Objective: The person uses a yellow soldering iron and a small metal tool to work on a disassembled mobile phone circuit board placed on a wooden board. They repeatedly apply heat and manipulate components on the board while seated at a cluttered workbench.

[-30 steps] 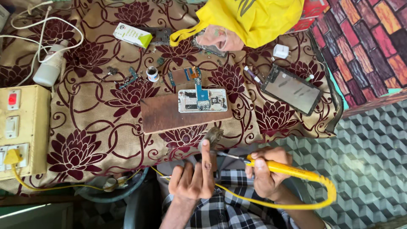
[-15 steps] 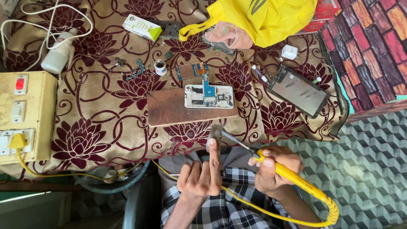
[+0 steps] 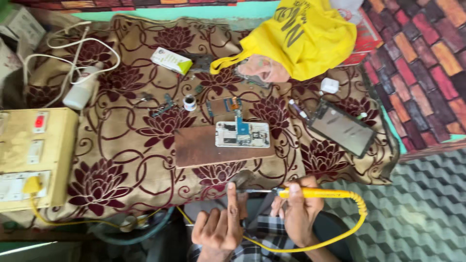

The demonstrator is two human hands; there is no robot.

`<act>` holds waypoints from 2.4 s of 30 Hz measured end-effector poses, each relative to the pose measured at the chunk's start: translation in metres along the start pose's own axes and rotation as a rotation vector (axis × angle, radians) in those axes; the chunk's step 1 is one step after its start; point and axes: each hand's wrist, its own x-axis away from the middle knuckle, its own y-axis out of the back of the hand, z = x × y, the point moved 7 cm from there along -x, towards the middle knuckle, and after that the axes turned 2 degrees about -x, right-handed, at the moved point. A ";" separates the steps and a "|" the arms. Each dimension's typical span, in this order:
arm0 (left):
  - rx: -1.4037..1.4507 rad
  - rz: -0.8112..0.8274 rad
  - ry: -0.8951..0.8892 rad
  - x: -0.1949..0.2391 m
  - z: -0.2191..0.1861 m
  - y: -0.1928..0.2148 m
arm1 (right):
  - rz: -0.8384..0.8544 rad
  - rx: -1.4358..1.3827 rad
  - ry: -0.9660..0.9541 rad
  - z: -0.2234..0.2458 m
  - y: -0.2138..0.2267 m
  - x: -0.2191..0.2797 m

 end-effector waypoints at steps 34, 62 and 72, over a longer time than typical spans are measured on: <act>-0.032 0.231 0.270 0.033 0.017 -0.040 | -0.107 -0.236 0.250 0.001 0.007 0.002; 0.126 0.765 0.253 0.033 -0.002 -0.160 | -0.046 -0.222 0.156 -0.087 0.058 -0.123; 1.410 0.544 0.849 0.011 0.025 -0.129 | 0.016 -0.162 0.202 -0.090 0.054 -0.118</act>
